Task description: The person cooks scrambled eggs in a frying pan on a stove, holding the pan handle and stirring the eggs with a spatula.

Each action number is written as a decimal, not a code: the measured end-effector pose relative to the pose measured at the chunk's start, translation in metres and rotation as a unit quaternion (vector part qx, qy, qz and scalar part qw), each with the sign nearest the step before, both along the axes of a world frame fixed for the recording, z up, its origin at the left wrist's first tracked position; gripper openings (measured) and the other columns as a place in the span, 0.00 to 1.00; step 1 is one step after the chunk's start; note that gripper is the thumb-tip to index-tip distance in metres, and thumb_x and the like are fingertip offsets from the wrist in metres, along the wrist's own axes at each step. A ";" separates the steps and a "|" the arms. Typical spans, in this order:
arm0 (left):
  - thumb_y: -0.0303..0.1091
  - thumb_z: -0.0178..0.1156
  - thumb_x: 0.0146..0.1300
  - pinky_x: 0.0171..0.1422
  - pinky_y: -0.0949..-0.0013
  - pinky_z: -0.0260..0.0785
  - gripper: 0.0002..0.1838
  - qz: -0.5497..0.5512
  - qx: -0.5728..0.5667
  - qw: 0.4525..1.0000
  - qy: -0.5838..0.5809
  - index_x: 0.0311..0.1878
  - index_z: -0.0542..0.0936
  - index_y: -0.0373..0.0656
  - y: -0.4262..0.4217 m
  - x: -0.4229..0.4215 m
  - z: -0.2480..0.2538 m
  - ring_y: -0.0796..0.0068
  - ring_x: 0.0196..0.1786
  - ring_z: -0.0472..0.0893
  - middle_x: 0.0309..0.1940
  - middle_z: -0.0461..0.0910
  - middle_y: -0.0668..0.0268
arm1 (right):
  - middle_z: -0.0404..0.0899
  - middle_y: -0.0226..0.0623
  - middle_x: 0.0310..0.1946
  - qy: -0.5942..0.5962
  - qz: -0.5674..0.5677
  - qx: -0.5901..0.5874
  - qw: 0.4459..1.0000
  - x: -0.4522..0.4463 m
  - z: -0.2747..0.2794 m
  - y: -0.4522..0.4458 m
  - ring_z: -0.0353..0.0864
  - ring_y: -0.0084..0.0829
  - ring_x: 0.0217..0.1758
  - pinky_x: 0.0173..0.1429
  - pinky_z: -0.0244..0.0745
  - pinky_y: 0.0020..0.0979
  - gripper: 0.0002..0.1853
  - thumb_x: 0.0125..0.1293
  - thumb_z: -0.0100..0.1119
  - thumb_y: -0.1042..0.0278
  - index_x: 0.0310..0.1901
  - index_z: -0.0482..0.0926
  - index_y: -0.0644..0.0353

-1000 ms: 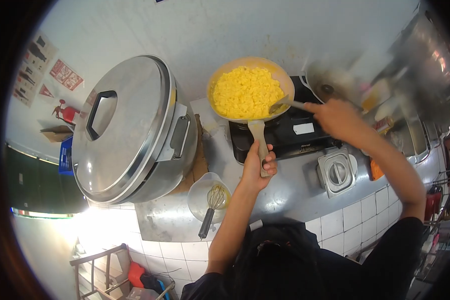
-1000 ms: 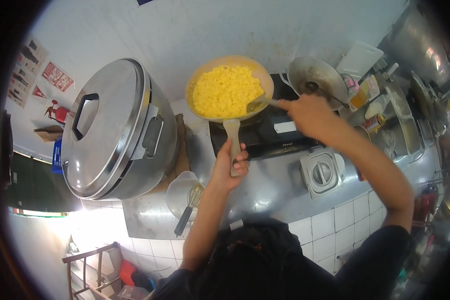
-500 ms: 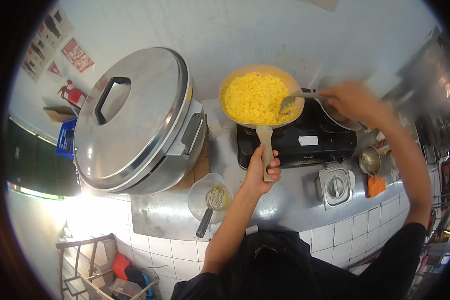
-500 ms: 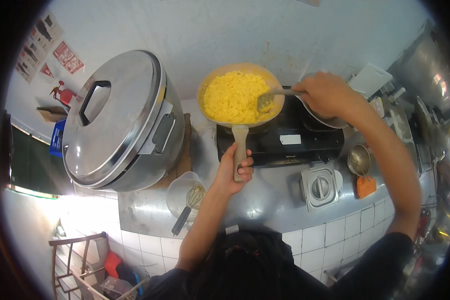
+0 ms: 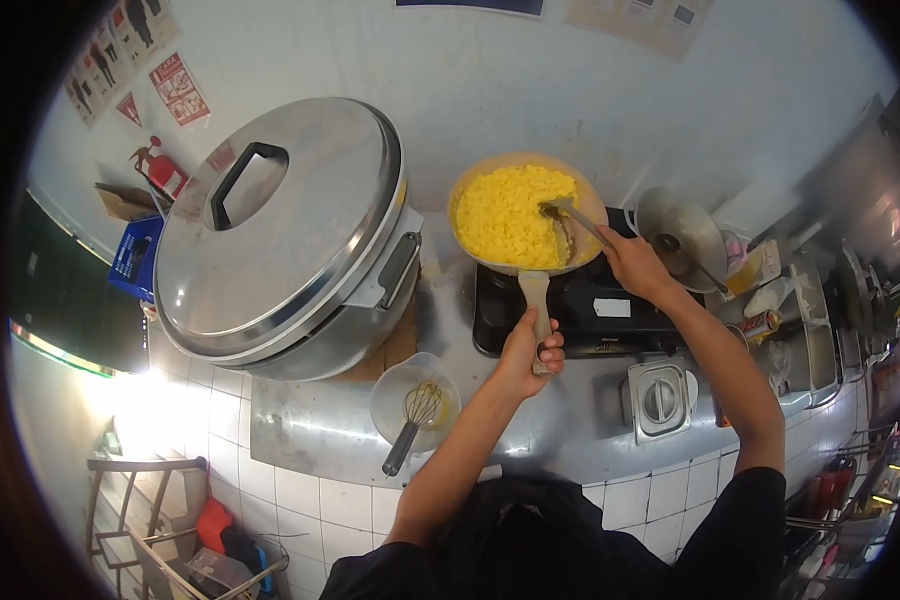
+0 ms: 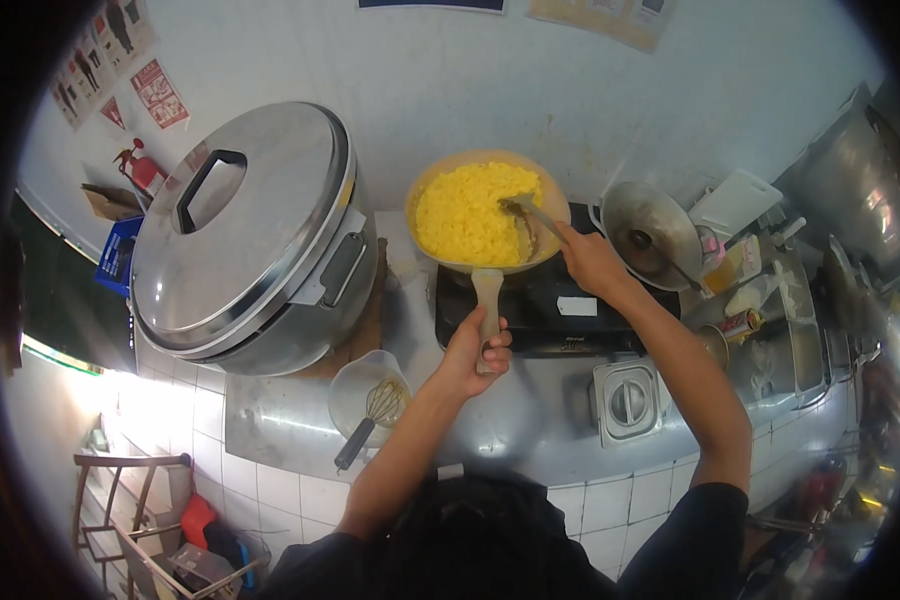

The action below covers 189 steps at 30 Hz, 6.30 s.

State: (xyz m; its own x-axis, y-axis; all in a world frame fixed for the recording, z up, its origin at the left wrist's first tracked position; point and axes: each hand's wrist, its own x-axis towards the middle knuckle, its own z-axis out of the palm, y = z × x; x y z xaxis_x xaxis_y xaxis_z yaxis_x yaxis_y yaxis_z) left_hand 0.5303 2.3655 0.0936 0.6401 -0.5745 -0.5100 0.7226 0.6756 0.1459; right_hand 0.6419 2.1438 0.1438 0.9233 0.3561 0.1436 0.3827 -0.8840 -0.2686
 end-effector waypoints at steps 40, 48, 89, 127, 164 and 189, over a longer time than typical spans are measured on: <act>0.55 0.45 0.70 0.18 0.78 0.53 0.20 -0.018 -0.072 0.997 -0.019 0.40 0.69 0.45 0.017 -0.002 -0.010 0.82 0.16 0.61 0.19 0.63 0.73 | 0.81 0.50 0.37 0.030 0.021 -0.066 0.997 0.033 0.051 0.025 0.79 0.54 0.43 0.49 0.74 0.48 0.16 0.62 0.53 0.68 0.52 0.77 0.57; 0.55 0.41 0.72 0.20 0.77 0.54 0.20 -0.013 -0.073 0.997 -0.028 0.39 0.68 0.47 0.023 -0.002 -0.006 0.83 0.15 0.60 0.18 0.63 0.74 | 0.81 0.50 0.30 0.120 0.075 -0.218 0.966 -0.062 0.129 0.035 0.80 0.52 0.36 0.44 0.75 0.49 0.16 0.64 0.53 0.66 0.53 0.76 0.53; 0.51 0.44 0.72 0.16 0.79 0.52 0.17 -0.018 0.018 0.999 -0.046 0.39 0.69 0.46 0.020 -0.003 -0.002 0.84 0.15 0.60 0.19 0.62 0.73 | 0.83 0.47 0.29 0.324 -0.137 -0.239 0.905 0.122 0.040 0.130 0.84 0.39 0.28 0.28 0.77 0.37 0.10 0.51 0.50 0.82 0.32 0.82 0.70; 0.52 0.40 0.73 0.18 0.77 0.52 0.18 -0.011 0.023 0.999 -0.046 0.41 0.67 0.46 0.025 -0.002 -0.002 0.84 0.15 0.58 0.19 0.62 0.73 | 0.79 0.48 0.30 -0.064 -0.050 -0.200 0.976 0.005 -0.004 0.051 0.83 0.46 0.31 0.34 0.78 0.44 0.31 0.57 0.53 0.76 0.66 0.62 0.56; 0.52 0.41 0.73 0.17 0.77 0.51 0.18 -0.002 0.053 0.998 -0.046 0.42 0.68 0.46 0.016 -0.004 -0.002 0.84 0.15 0.58 0.18 0.63 0.72 | 0.82 0.47 0.32 0.003 -0.044 -0.185 0.982 -0.051 0.021 0.086 0.84 0.45 0.32 0.34 0.78 0.44 0.23 0.61 0.50 0.70 0.60 0.68 0.57; 0.52 0.41 0.73 0.18 0.77 0.51 0.18 0.009 0.042 0.998 -0.047 0.41 0.67 0.46 0.018 -0.007 0.002 0.84 0.15 0.58 0.18 0.62 0.73 | 0.81 0.44 0.28 -0.048 -0.053 -0.236 0.969 -0.004 0.016 0.064 0.84 0.42 0.30 0.32 0.78 0.41 0.24 0.61 0.49 0.73 0.62 0.67 0.57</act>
State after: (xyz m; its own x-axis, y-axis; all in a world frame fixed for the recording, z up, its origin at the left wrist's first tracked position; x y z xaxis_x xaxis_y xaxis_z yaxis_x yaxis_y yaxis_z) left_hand 0.5233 2.3836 0.0956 0.6970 -0.5208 -0.4929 0.6914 0.6704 0.2695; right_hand 0.6381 2.2077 0.1595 0.9485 0.3076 0.0753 0.2868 -0.9352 0.2076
